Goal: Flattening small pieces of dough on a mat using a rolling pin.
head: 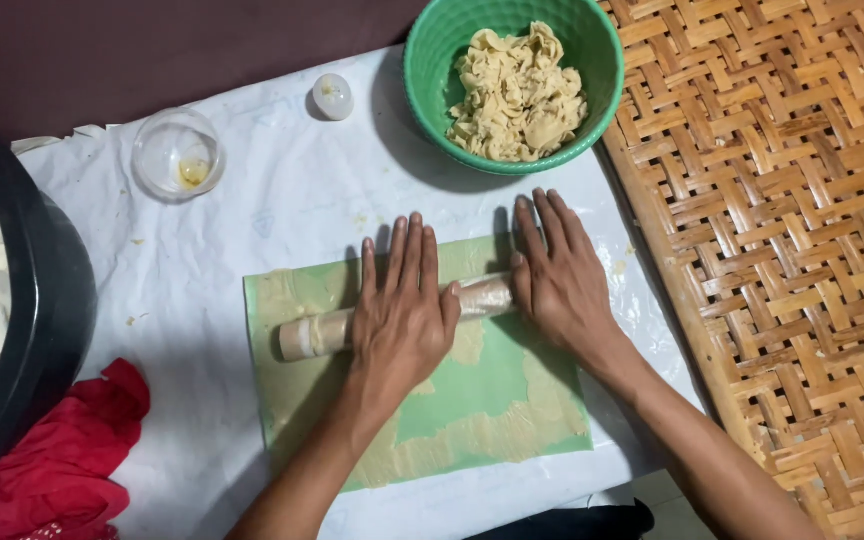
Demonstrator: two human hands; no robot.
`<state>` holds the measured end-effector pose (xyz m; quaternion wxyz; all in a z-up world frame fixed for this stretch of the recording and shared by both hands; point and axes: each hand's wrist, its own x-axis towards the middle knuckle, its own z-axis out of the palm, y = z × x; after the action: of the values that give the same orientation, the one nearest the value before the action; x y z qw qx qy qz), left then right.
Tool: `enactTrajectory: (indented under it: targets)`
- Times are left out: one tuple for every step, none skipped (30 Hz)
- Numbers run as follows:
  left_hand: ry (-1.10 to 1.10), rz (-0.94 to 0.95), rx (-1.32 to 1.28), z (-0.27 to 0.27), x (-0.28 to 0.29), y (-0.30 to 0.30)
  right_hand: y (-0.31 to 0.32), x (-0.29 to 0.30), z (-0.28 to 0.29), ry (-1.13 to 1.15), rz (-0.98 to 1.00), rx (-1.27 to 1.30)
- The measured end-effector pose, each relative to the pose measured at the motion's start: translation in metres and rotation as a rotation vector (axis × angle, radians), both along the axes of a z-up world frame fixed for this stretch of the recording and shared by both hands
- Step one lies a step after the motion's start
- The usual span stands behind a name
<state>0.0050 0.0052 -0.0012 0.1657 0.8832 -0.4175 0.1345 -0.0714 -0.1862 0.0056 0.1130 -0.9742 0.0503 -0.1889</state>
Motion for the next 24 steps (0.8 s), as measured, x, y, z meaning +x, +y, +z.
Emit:
enactTrajectory:
  targets:
    - [0.000,-0.005,0.001,-0.002,-0.005,0.003,-0.001,-0.007,-0.008,0.000,-0.005,0.001]
    - [0.030,-0.005,0.046,-0.003,-0.009,0.004,-0.002,-0.013,-0.015,0.040,-0.029,-0.006]
    - [0.059,-0.004,0.091,-0.006,-0.014,0.007,-0.003,-0.019,-0.023,0.080,-0.052,-0.012]
    - [0.066,-0.005,0.098,-0.010,0.000,0.001,-0.010,-0.007,-0.024,0.087,-0.053,-0.005]
    - [0.084,0.012,0.089,-0.015,0.014,-0.004,-0.015,0.006,-0.025,0.120,-0.058,-0.021]
    - [0.104,0.030,0.080,-0.020,0.029,-0.009,-0.020,0.019,-0.027,0.155,-0.061,-0.035]
    - [0.113,0.031,0.088,-0.015,0.024,-0.007,-0.016,0.016,-0.026,0.164,-0.059,-0.028]
    - [0.125,0.053,0.093,-0.009,0.024,-0.009,-0.016,0.017,-0.022,0.141,-0.050,-0.021]
    - [0.138,0.074,0.098,-0.002,0.025,-0.012,-0.016,0.020,-0.017,0.117,-0.041,-0.014]
    - [0.139,0.074,0.097,-0.003,0.006,-0.006,-0.008,0.000,-0.017,0.118,-0.042,-0.015]
    - [0.128,0.069,0.085,-0.003,-0.012,0.000,-0.001,-0.018,-0.017,0.096,-0.044,-0.036]
    - [0.116,0.068,0.073,-0.003,-0.030,0.006,0.008,-0.036,-0.018,0.072,-0.043,-0.056]
    - [0.116,0.070,0.072,-0.005,-0.034,0.007,0.008,-0.040,-0.021,0.071,-0.040,-0.058]
    - [0.074,0.073,0.034,-0.008,-0.039,0.008,0.009,-0.045,-0.025,0.074,-0.055,-0.081]
    - [0.031,0.076,-0.004,-0.011,-0.046,0.009,0.010,-0.052,-0.029,0.076,-0.070,-0.104]
    - [0.036,0.077,-0.003,-0.015,-0.028,0.003,0.000,-0.033,-0.038,0.081,-0.069,-0.103]
    - [0.032,0.102,0.018,-0.019,-0.011,-0.002,-0.011,-0.015,-0.048,0.114,-0.078,-0.128]
    - [0.024,0.123,0.039,-0.022,0.008,-0.008,-0.022,0.003,-0.058,0.144,-0.089,-0.151]
    - [0.026,0.121,0.042,-0.017,0.021,-0.014,-0.025,0.015,-0.055,0.147,-0.091,-0.149]
    - [0.142,0.162,0.084,-0.012,0.037,-0.021,-0.029,0.030,-0.051,0.173,-0.121,-0.118]
    - [0.258,0.203,0.127,-0.006,0.053,-0.027,-0.034,0.045,-0.047,0.199,-0.151,-0.086]
    - [0.262,0.204,0.129,-0.004,0.042,-0.024,-0.028,0.035,-0.043,0.204,-0.149,-0.085]
    - [0.199,0.172,0.097,-0.002,0.031,-0.020,-0.022,0.025,-0.039,0.200,-0.129,-0.040]
    - [0.126,0.142,0.060,0.002,0.026,-0.018,-0.018,0.021,-0.032,0.186,-0.108,0.001]
